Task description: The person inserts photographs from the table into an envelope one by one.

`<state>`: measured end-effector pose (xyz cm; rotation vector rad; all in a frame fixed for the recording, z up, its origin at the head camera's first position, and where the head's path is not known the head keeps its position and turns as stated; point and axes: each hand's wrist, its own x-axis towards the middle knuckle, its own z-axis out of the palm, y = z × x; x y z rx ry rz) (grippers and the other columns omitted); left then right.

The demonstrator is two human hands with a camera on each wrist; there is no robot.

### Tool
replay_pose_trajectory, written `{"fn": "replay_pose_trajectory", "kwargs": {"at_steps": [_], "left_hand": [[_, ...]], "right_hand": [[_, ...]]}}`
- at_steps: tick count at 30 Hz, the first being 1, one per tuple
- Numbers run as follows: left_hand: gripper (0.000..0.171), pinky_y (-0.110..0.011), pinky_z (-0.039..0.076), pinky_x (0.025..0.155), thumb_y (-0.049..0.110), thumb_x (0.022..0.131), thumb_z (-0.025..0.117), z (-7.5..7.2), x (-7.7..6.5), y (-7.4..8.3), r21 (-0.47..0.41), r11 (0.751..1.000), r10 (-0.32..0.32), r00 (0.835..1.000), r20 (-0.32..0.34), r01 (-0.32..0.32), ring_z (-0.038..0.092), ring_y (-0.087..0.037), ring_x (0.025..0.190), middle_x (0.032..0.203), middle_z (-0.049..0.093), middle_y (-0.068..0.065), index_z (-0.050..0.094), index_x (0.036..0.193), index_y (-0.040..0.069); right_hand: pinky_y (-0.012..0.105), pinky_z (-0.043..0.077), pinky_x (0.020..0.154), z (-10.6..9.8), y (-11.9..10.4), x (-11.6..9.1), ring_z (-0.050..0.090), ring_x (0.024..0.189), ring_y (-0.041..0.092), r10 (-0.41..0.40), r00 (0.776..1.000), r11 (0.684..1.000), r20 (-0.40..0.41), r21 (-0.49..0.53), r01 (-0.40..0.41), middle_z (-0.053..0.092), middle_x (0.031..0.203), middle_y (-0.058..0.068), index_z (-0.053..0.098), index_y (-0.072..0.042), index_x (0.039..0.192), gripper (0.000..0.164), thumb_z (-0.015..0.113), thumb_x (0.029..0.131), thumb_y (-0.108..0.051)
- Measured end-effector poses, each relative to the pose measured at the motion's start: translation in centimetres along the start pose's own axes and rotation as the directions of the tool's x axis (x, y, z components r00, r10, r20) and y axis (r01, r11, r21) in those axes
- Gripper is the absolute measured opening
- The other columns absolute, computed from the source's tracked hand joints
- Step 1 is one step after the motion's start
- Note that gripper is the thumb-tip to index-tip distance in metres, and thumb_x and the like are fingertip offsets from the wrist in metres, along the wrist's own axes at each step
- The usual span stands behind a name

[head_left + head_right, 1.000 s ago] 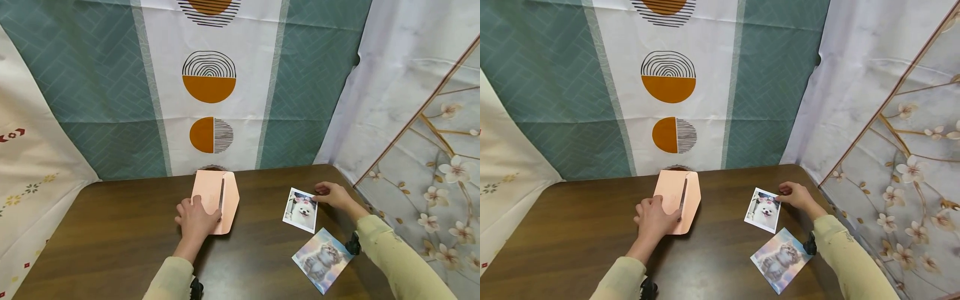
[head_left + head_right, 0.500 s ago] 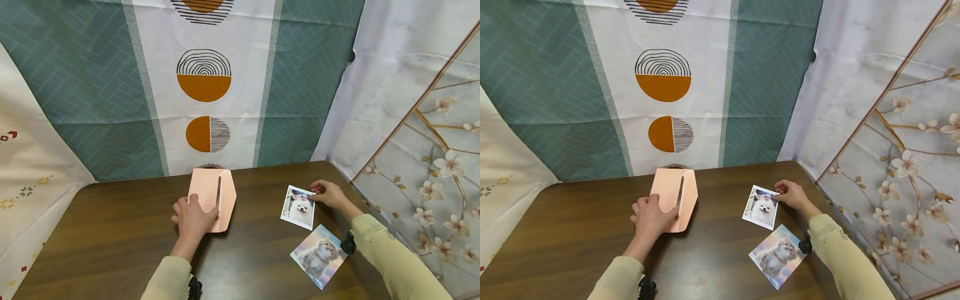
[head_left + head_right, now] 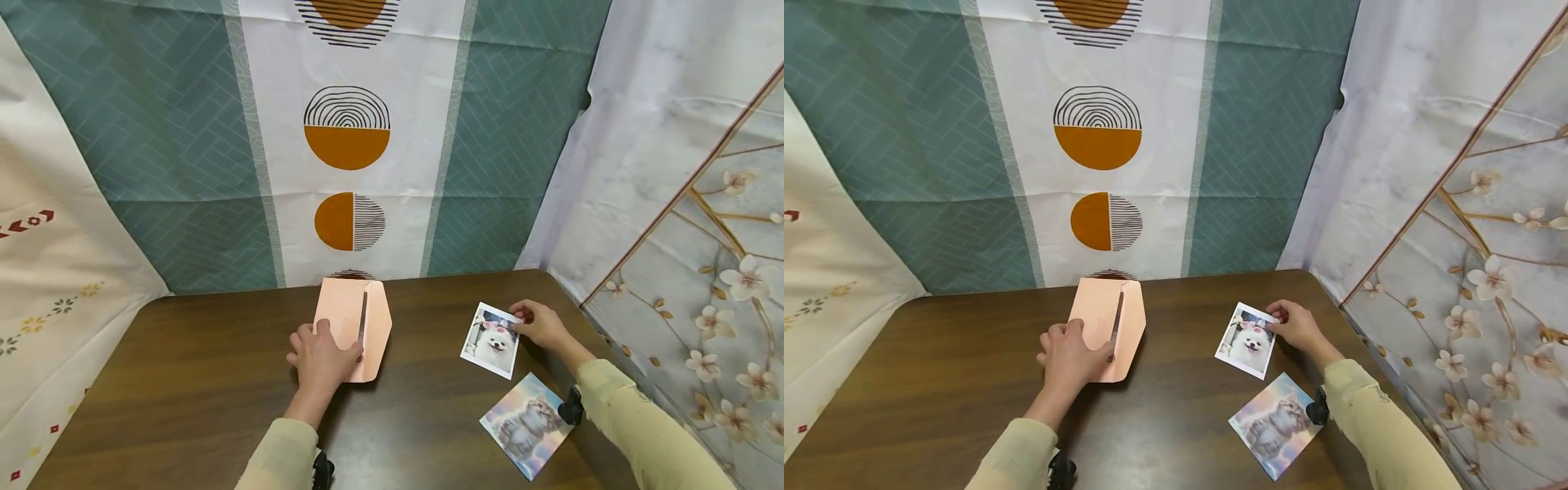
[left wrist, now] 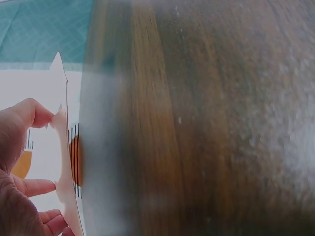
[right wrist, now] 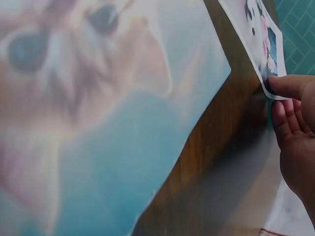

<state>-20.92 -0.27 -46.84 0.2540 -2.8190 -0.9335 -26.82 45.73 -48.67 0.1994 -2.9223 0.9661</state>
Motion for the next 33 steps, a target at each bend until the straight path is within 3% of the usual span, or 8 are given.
{"fn": "replay_pose_trajectory", "kwargs": {"at_steps": [6, 10, 13, 21, 28, 33], "left_hand": [[0.073, -0.07, 0.036, 0.093, 0.042, 0.082, 0.08, 0.1, -0.1, -0.1, -0.003, 1.0, -0.006, 1.0, -0.002, 0.006, 0.038, -0.05, 0.129, 0.137, 0.047, -0.034, 0.058, 0.134, -0.005], [0.072, -0.069, 0.036, 0.094, 0.043, 0.082, 0.08, 0.1, 0.0, 0.2, -0.004, 1.0, -0.005, 1.0, 0.003, 0.005, 0.038, -0.049, 0.129, 0.138, 0.047, -0.033, 0.059, 0.133, -0.004], [0.071, -0.068, 0.037, 0.094, 0.042, 0.082, 0.081, -0.2, 0.0, 0.3, -0.01, 1.0, 0.0, 1.0, -0.006, 0.0, 0.039, -0.049, 0.128, 0.136, 0.048, -0.033, 0.059, 0.132, -0.004], [0.073, -0.068, 0.037, 0.096, 0.044, 0.083, 0.081, -0.6, 0.0, 0.3, 0.007, 1.0, -0.014, 1.0, -0.01, 0.014, 0.039, -0.048, 0.128, 0.136, 0.048, -0.032, 0.059, 0.134, -0.003], [0.072, -0.067, 0.038, 0.094, 0.044, 0.082, 0.08, -0.4, 0.0, 0.8, 0.007, 1.0, -0.008, 1.0, -0.008, 0.008, 0.041, -0.047, 0.125, 0.134, 0.049, -0.032, 0.06, 0.134, -0.002], [0.072, -0.066, 0.038, 0.093, 0.043, 0.082, 0.081, -0.3, -0.1, 0.8, 0.011, 1.0, -0.001, 1.0, -0.012, 0.001, 0.041, -0.048, 0.125, 0.134, 0.049, -0.032, 0.06, 0.133, -0.003]], "right_hand": [[0.019, 0.052, 0.079, 0.3, -0.6, -0.1, 0.066, 0.095, 0.017, 0.041, 0.999, 0.987, -0.034, 0.155, -0.035, 0.072, 0.109, 0.018, 0.068, 0.008, 0.122, 0.032, 0.08, 0.093, -0.002], [0.016, 0.054, 0.078, -0.4, -1.3, 0.2, 0.064, 0.089, 0.005, 0.117, 0.992, 0.929, -0.038, 0.357, -0.096, 0.072, 0.109, 0.016, 0.064, 0.013, 0.128, 0.039, 0.079, 0.095, -0.003], [0.02, 0.057, 0.08, -0.8, -2.0, 0.5, 0.064, 0.087, 0.004, 0.129, 0.991, 0.881, -0.015, 0.46, -0.108, 0.072, 0.107, 0.01, 0.061, 0.015, 0.131, 0.045, 0.079, 0.096, -0.005], [0.025, 0.06, 0.081, -0.9, -4.1, 1.6, 0.069, 0.086, 0.006, 0.105, 0.993, 0.812, 0.052, 0.573, -0.116, 0.073, 0.094, -0.009, 0.061, 0.014, 0.131, 0.043, 0.077, 0.098, -0.008], [0.027, 0.059, 0.092, -1.1, -6.0, 2.7, 0.071, 0.096, 0.008, 0.12, 0.982, 0.723, 0.144, 0.665, -0.185, 0.074, 0.105, -0.007, 0.072, -0.008, 0.121, 0.021, 0.075, 0.101, -0.014], [0.025, 0.058, 0.092, -0.1, -8.4, 3.7, 0.069, 0.1, 0.009, 0.077, 0.977, 0.694, 0.2, 0.692, -0.196, 0.071, 0.11, -0.006, 0.073, -0.008, 0.121, 0.02, 0.073, 0.102, -0.013]]}}
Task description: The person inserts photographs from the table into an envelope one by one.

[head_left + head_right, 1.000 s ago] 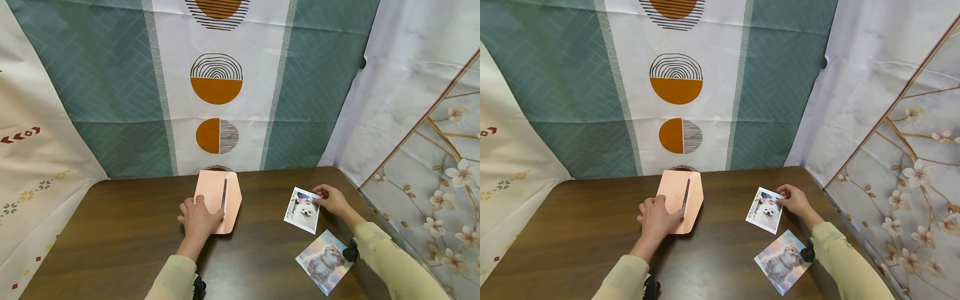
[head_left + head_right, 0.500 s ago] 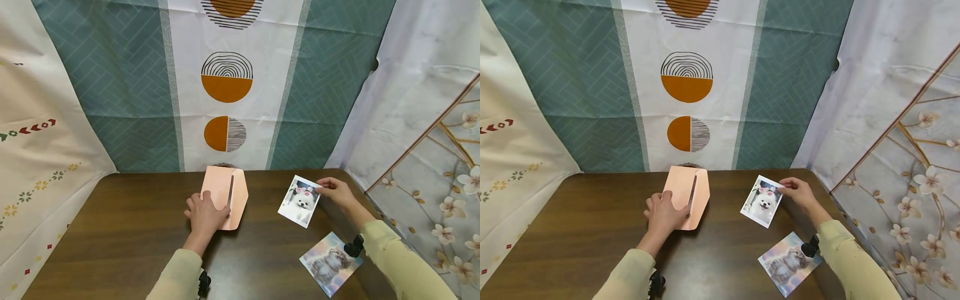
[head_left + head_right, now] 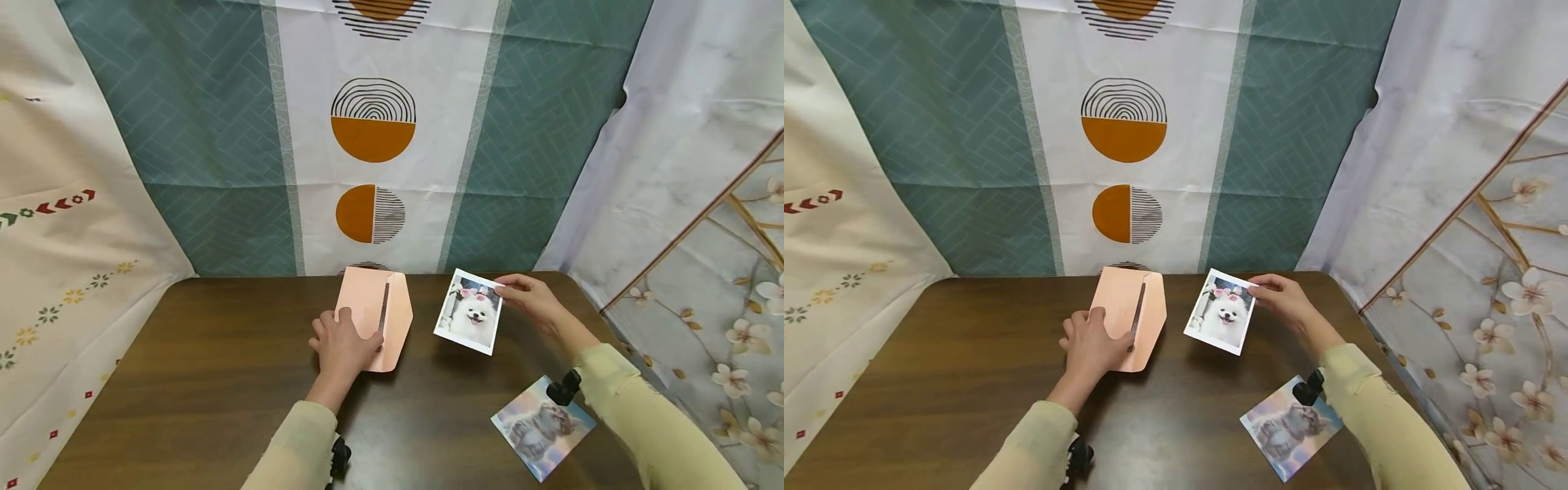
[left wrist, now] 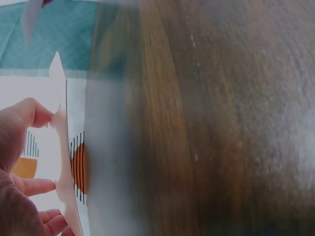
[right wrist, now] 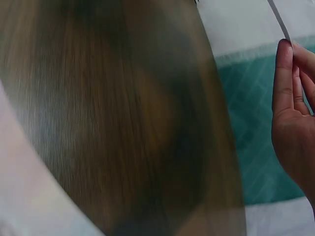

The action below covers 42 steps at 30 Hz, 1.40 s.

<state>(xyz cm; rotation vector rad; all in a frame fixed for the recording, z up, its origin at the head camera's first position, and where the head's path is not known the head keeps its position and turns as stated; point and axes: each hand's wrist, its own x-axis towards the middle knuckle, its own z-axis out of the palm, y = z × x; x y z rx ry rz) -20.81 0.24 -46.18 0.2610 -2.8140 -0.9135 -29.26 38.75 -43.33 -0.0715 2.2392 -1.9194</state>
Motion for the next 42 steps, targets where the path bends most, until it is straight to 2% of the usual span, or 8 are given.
{"fn": "replay_pose_trajectory", "kwargs": {"at_steps": [4, 11, 18, 24, 31, 39, 42], "left_hand": [[0.07, -0.067, 0.038, 0.092, 0.042, 0.082, 0.082, 0.0, -0.1, 0.1, -0.016, 1.0, 0.015, 1.0, -0.018, -0.015, 0.041, -0.049, 0.124, 0.133, 0.049, -0.032, 0.061, 0.131, -0.004], [0.073, -0.068, 0.038, 0.093, 0.045, 0.084, 0.08, -0.1, -0.2, 0.6, -0.003, 1.0, 0.015, 1.0, 0.008, -0.015, 0.041, -0.049, 0.127, 0.137, 0.048, -0.034, 0.06, 0.135, -0.004], [0.075, -0.069, 0.037, 0.096, 0.047, 0.085, 0.079, -0.1, -0.2, 0.8, 0.002, 1.0, 0.008, 1.0, 0.008, -0.008, 0.039, -0.049, 0.13, 0.139, 0.047, -0.034, 0.061, 0.136, -0.004], [0.075, -0.07, 0.036, 0.097, 0.049, 0.086, 0.079, -0.1, -0.4, 1.2, -0.004, 1.0, 0.011, 1.0, 0.005, -0.011, 0.039, -0.05, 0.131, 0.139, 0.047, -0.034, 0.061, 0.137, -0.004], [0.075, -0.069, 0.035, 0.099, 0.045, 0.086, 0.079, -0.2, -0.5, 1.7, -0.007, 1.0, 0.001, 1.0, 0.024, -0.001, 0.037, -0.049, 0.132, 0.141, 0.046, -0.033, 0.06, 0.14, -0.004], [0.074, -0.069, 0.035, 0.099, 0.042, 0.084, 0.078, -0.1, -0.7, 2.0, 0.001, 1.0, -0.001, 0.999, 0.042, 0.001, 0.038, -0.049, 0.131, 0.139, 0.047, -0.033, 0.06, 0.14, -0.003], [0.074, -0.069, 0.036, 0.099, 0.042, 0.083, 0.078, 0.0, -0.7, 2.1, -0.008, 1.0, 0.003, 0.999, 0.035, -0.002, 0.039, -0.049, 0.13, 0.139, 0.047, -0.033, 0.061, 0.139, -0.004]], "right_hand": [[0.025, 0.058, 0.092, 2.4, -0.6, 0.9, 0.07, 0.102, 0.012, -0.001, 0.999, 1.0, 0.044, -0.015, 0.002, 0.07, 0.115, -0.002, 0.071, -0.001, 0.125, 0.026, 0.073, 0.102, -0.012], [0.028, 0.059, 0.092, 6.1, -1.6, 2.5, 0.069, 0.105, 0.019, -0.008, 0.993, 0.996, 0.122, -0.087, 0.018, 0.069, 0.121, 0.008, 0.068, 0.006, 0.131, 0.034, 0.072, 0.102, -0.011], [0.036, 0.062, 0.091, 9.4, -2.0, 3.9, 0.07, 0.099, 0.022, -0.018, 0.976, 0.983, 0.217, -0.173, 0.057, 0.072, 0.114, 0.013, 0.072, 0.005, 0.125, 0.029, 0.075, 0.099, -0.009], [0.037, 0.063, 0.087, 10.6, -2.1, 4.5, 0.071, 0.093, 0.021, -0.013, 0.959, 0.955, 0.284, -0.28, 0.096, 0.074, 0.106, 0.011, 0.075, 0.004, 0.119, 0.024, 0.075, 0.099, -0.008], [0.037, 0.063, 0.085, 11.0, -2.2, 5.1, 0.07, 0.091, 0.02, -0.036, 0.965, 0.949, 0.26, -0.295, 0.115, 0.074, 0.101, 0.01, 0.076, 0.003, 0.118, 0.022, 0.076, 0.098, -0.007], [0.049, 0.062, 0.089, 12.2, -2.3, 5.6, 0.068, 0.086, 0.016, -0.117, 0.977, 0.942, 0.177, -0.292, 0.166, 0.073, 0.096, 0.008, 0.076, 0.002, 0.115, 0.019, 0.075, 0.099, -0.008], [0.055, 0.06, 0.091, 13.0, -2.4, 5.7, 0.069, 0.086, 0.021, -0.139, 0.979, 0.94, 0.148, -0.292, 0.177, 0.073, 0.095, 0.009, 0.075, 0.004, 0.116, 0.019, 0.075, 0.099, -0.006]]}}
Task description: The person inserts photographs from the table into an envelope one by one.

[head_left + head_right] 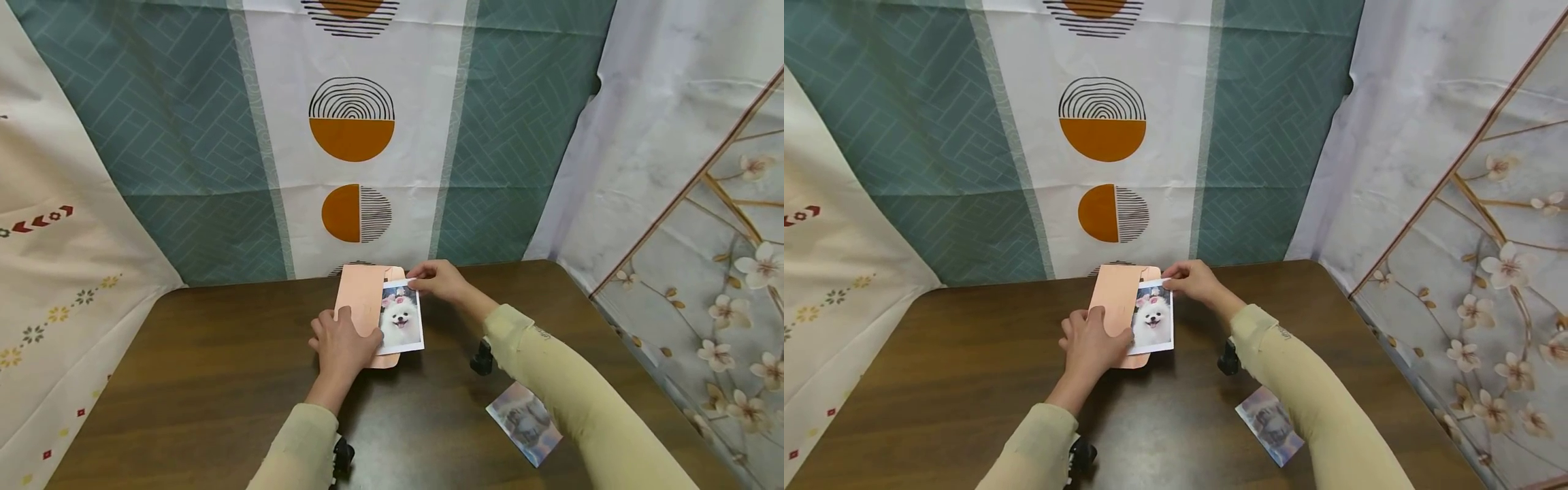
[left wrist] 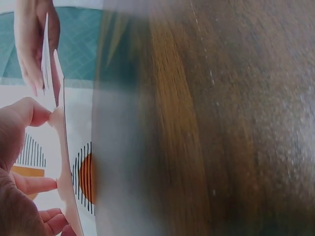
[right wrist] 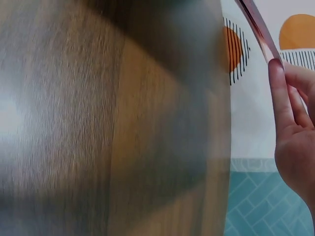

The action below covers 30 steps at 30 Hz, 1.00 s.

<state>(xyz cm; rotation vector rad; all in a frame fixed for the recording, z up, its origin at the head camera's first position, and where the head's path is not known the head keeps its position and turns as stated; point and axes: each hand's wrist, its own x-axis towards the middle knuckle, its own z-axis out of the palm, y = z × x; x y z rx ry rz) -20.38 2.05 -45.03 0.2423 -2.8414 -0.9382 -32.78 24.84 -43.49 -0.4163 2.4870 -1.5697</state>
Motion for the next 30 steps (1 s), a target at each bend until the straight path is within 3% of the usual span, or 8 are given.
{"fn": "replay_pose_trajectory", "kwargs": {"at_steps": [6, 11, 17, 23, 30], "left_hand": [[0.074, -0.069, 0.035, 0.098, 0.042, 0.082, 0.078, 0.1, 0.0, 0.0, -0.019, 1.0, 0.002, 1.0, -0.022, -0.002, 0.038, -0.048, 0.131, 0.14, 0.047, -0.032, 0.061, 0.139, -0.003], [0.075, -0.07, 0.035, 0.099, 0.043, 0.083, 0.078, 0.2, -0.1, 0.2, -0.024, 1.0, 0.0, 1.0, -0.03, 0.0, 0.038, -0.049, 0.133, 0.14, 0.047, -0.032, 0.06, 0.14, -0.003], [0.075, -0.069, 0.035, 0.098, 0.042, 0.083, 0.079, 0.2, -0.2, 0.4, -0.023, 1.0, -0.001, 0.999, -0.034, 0.0, 0.038, -0.048, 0.132, 0.14, 0.048, -0.032, 0.06, 0.139, -0.003], [0.074, -0.068, 0.036, 0.096, 0.043, 0.082, 0.079, 0.3, 0.0, 0.3, -0.019, 1.0, 0.016, 0.999, -0.038, -0.017, 0.039, -0.049, 0.129, 0.138, 0.048, -0.033, 0.061, 0.137, -0.004], [0.077, -0.069, 0.035, 0.097, 0.047, 0.083, 0.081, 0.3, 0.0, 0.2, -0.022, 1.0, 0.016, 0.999, -0.045, -0.017, 0.039, -0.049, 0.13, 0.138, 0.048, -0.033, 0.061, 0.137, -0.004]], "right_hand": [[0.057, 0.06, 0.092, 1.5, -0.5, 0.4, 0.071, 0.096, 0.041, -0.011, 0.997, 1.0, -0.073, -0.019, 0.01, 0.075, 0.096, 0.012, 0.077, 0.003, 0.114, 0.019, 0.077, 0.098, -0.007], [0.057, 0.059, 0.091, 2.2, -0.7, 0.5, 0.073, 0.093, 0.037, -0.005, 0.994, 1.0, -0.113, 0.007, 0.006, 0.075, 0.095, 0.011, 0.077, 0.001, 0.112, 0.018, 0.079, 0.097, -0.007], [0.058, 0.058, 0.094, 1.9, -0.9, 0.2, 0.077, 0.09, 0.032, 0.03, 0.996, 0.997, -0.089, 0.068, -0.024, 0.077, 0.103, 0.014, 0.075, 0.001, 0.117, 0.023, 0.078, 0.099, -0.014], [0.062, 0.057, 0.095, 1.1, -0.6, -0.2, 0.079, 0.085, 0.03, 0.071, 0.995, 0.981, -0.065, 0.185, -0.057, 0.076, 0.105, 0.022, 0.07, 0.009, 0.118, 0.022, 0.074, 0.098, 0.001], [0.051, 0.062, 0.087, 1.7, -0.4, 0.2, 0.076, 0.072, 0.016, 0.043, 0.998, 0.978, -0.035, 0.205, -0.035, 0.075, 0.093, 0.015, 0.069, 0.012, 0.112, 0.02, 0.075, 0.094, 0.006]]}}
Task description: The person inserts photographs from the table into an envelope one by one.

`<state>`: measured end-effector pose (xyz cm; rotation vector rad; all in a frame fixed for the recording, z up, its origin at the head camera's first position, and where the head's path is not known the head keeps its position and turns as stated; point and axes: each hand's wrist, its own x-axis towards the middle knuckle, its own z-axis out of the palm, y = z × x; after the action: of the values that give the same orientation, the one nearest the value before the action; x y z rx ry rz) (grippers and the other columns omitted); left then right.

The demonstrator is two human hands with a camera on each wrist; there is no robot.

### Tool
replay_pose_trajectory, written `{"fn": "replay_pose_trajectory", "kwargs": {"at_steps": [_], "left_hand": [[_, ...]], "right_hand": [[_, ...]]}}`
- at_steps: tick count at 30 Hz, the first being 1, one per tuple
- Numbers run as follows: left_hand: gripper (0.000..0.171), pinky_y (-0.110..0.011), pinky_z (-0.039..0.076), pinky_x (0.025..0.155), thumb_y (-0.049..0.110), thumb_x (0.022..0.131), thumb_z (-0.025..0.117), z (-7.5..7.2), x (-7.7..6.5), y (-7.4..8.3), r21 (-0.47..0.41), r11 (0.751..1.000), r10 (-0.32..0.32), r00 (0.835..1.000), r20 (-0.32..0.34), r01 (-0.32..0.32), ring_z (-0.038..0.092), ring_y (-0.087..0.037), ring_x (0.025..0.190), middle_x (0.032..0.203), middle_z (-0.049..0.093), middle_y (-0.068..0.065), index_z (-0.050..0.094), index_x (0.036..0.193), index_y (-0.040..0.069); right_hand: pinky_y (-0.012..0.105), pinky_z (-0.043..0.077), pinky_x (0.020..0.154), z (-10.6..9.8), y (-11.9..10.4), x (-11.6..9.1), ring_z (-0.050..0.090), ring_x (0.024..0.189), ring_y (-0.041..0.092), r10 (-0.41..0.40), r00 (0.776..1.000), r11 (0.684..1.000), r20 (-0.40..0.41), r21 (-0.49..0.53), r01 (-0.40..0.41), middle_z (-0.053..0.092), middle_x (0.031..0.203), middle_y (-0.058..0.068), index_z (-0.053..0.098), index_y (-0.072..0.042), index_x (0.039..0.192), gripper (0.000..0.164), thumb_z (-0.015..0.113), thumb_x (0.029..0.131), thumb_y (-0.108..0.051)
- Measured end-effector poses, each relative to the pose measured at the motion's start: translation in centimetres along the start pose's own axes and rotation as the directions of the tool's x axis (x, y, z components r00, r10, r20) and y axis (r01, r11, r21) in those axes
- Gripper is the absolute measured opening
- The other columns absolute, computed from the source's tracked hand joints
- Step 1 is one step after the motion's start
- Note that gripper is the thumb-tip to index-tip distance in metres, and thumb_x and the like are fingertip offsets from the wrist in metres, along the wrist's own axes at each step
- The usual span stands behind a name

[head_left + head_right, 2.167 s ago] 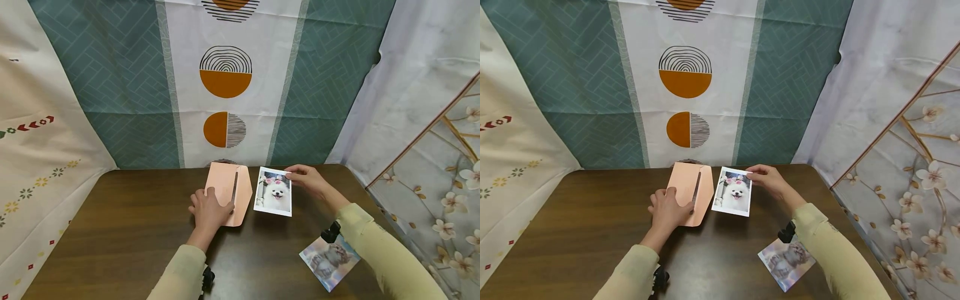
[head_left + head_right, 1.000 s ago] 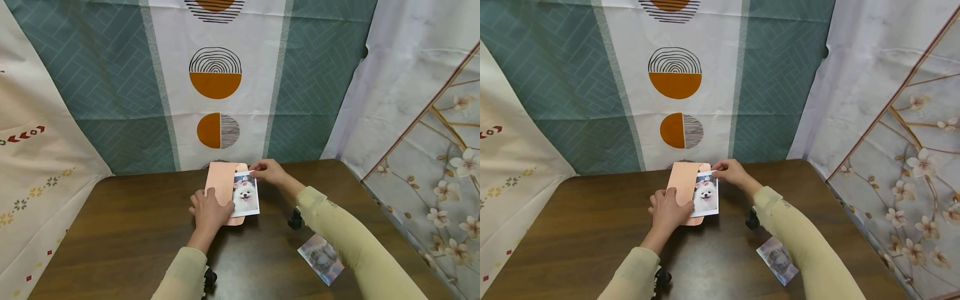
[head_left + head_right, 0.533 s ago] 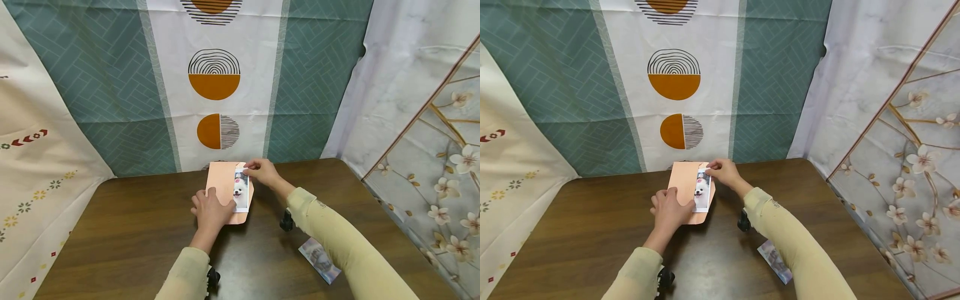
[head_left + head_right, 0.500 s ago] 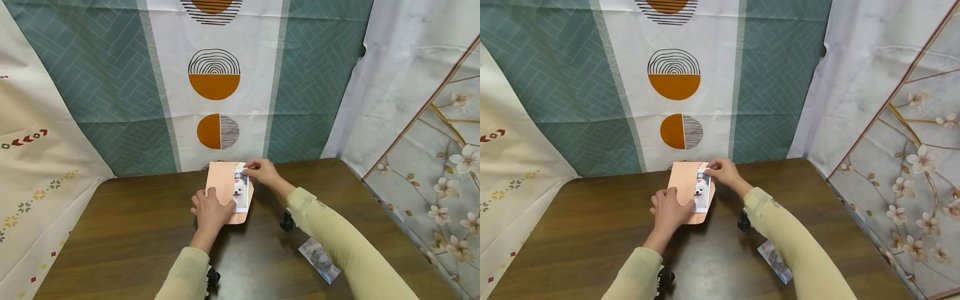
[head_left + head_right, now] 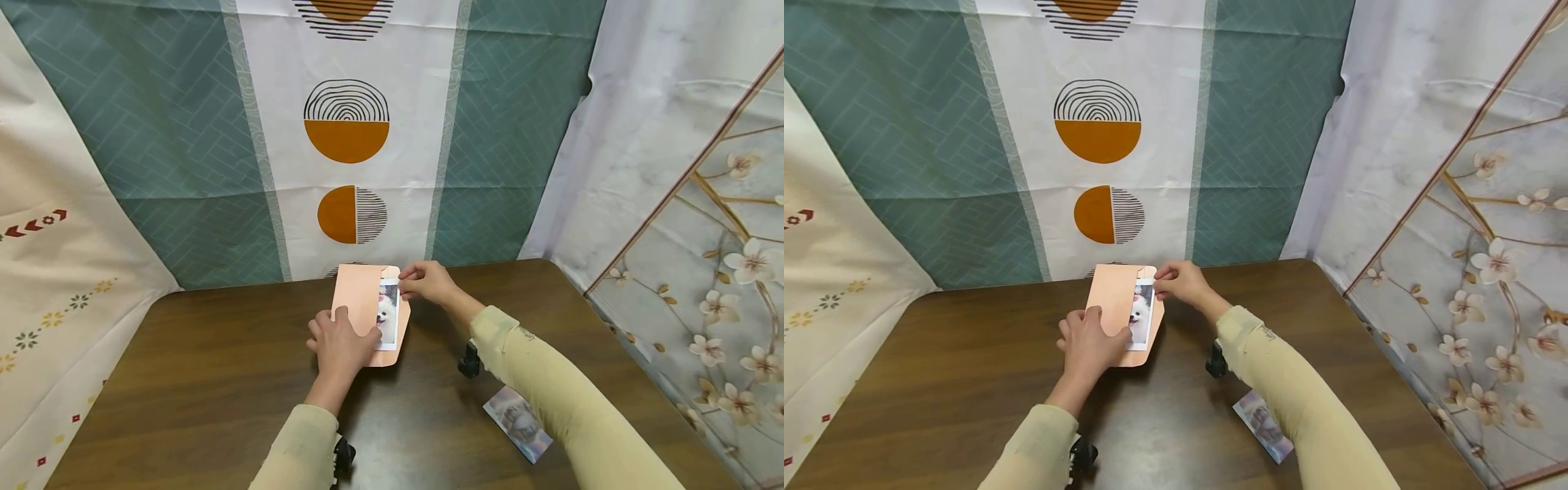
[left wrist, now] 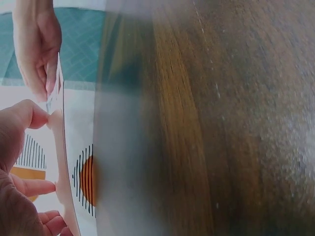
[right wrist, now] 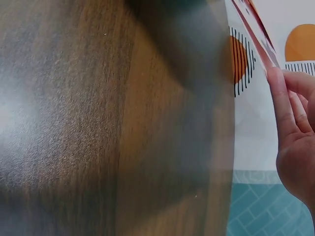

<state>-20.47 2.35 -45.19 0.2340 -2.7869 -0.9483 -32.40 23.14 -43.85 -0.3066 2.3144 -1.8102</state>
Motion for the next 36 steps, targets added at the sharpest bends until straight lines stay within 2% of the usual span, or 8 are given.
{"fn": "replay_pose_trajectory", "kwargs": {"at_steps": [4, 8, 15, 17, 23, 30, 32, 36], "left_hand": [[0.077, -0.069, 0.036, 0.096, 0.047, 0.083, 0.081, 0.0, -0.1, 0.2, -0.006, 1.0, 0.007, 1.0, 0.002, -0.007, 0.039, -0.049, 0.13, 0.138, 0.049, -0.033, 0.061, 0.137, -0.004], [0.075, -0.068, 0.036, 0.096, 0.045, 0.083, 0.08, -0.1, -0.2, 0.4, -0.008, 1.0, 0.006, 1.0, 0.004, -0.006, 0.04, -0.049, 0.129, 0.137, 0.049, -0.032, 0.062, 0.137, -0.004], [0.074, -0.069, 0.035, 0.096, 0.045, 0.083, 0.079, -0.1, -0.2, 0.7, -0.025, 1.0, 0.002, 1.0, -0.001, -0.002, 0.04, -0.049, 0.129, 0.135, 0.049, -0.033, 0.062, 0.135, -0.005], [0.073, -0.069, 0.035, 0.096, 0.045, 0.083, 0.08, -0.1, -0.2, 0.8, -0.031, 1.0, -0.002, 1.0, -0.002, 0.002, 0.04, -0.049, 0.129, 0.134, 0.049, -0.033, 0.062, 0.135, -0.005], [0.073, -0.069, 0.036, 0.097, 0.045, 0.083, 0.079, -0.1, -0.2, 1.0, -0.036, 0.999, -0.021, 1.0, 0.002, 0.021, 0.039, -0.049, 0.13, 0.133, 0.049, -0.033, 0.063, 0.133, -0.004], [0.07, -0.069, 0.035, 0.095, 0.044, 0.083, 0.079, -0.2, -0.1, 1.0, -0.055, 0.997, -0.045, 0.999, 0.004, 0.046, 0.038, -0.048, 0.13, 0.132, 0.049, -0.033, 0.063, 0.131, -0.005], [0.069, -0.069, 0.035, 0.095, 0.043, 0.083, 0.079, -0.1, -0.1, 1.0, -0.055, 0.997, -0.044, 0.999, 0.0, 0.044, 0.038, -0.048, 0.129, 0.131, 0.049, -0.033, 0.063, 0.13, -0.005], [0.069, -0.069, 0.035, 0.095, 0.043, 0.082, 0.078, 0.0, -0.2, 1.1, -0.058, 0.997, -0.042, 0.999, -0.002, 0.041, 0.039, -0.048, 0.129, 0.13, 0.049, -0.032, 0.063, 0.13, -0.004]], "right_hand": [[0.043, 0.065, 0.079, 0.3, -0.1, 0.2, 0.075, 0.07, 0.017, 0.01, 0.999, 1.0, -0.031, -0.003, -0.01, 0.074, 0.089, 0.014, 0.07, 0.012, 0.108, 0.017, 0.076, 0.093, 0.008], [0.041, 0.065, 0.078, 0.7, -0.1, 0.5, 0.076, 0.07, 0.016, 0.015, 0.999, 1.0, -0.035, -0.013, -0.015, 0.075, 0.089, 0.014, 0.07, 0.011, 0.107, 0.017, 0.077, 0.092, 0.006], [0.029, 0.063, 0.07, 1.5, -0.3, 1.0, 0.074, 0.067, 0.012, 0.001, 0.997, 0.994, -0.073, -0.11, -0.009, 0.075, 0.084, 0.009, 0.072, 0.004, 0.101, 0.012, 0.077, 0.091, 0.002], [0.027, 0.063, 0.069, 1.8, -0.3, 1.1, 0.074, 0.066, 0.011, 0.003, 0.997, 0.994, -0.083, -0.109, -0.012, 0.075, 0.085, 0.009, 0.071, 0.004, 0.101, 0.012, 0.077, 0.091, 0.002], [0.031, 0.064, 0.071, 2.3, -0.1, 1.5, 0.074, 0.067, 0.014, 0.022, 0.997, 0.999, -0.072, -0.022, -0.023, 0.075, 0.088, 0.013, 0.07, 0.007, 0.103, 0.013, 0.076, 0.092, 0.005], [0.033, 0.064, 0.071, 2.9, -0.1, 1.7, 0.074, 0.067, 0.015, 0.02, 0.999, 1.0, -0.046, 0.024, -0.019, 0.073, 0.086, 0.012, 0.067, 0.008, 0.103, 0.014, 0.076, 0.093, 0.007], [0.034, 0.064, 0.07, 2.9, -0.1, 1.6, 0.073, 0.067, 0.016, 0.024, 0.999, 1.0, -0.027, 0.018, -0.023, 0.072, 0.085, 0.012, 0.066, 0.008, 0.104, 0.014, 0.075, 0.093, 0.008], [0.034, 0.064, 0.066, 2.9, -0.1, 1.6, 0.071, 0.065, 0.016, 0.01, 1.0, 0.998, -0.009, -0.061, -0.011, 0.073, 0.084, 0.012, 0.065, 0.006, 0.103, 0.013, 0.074, 0.094, 0.008]]}}
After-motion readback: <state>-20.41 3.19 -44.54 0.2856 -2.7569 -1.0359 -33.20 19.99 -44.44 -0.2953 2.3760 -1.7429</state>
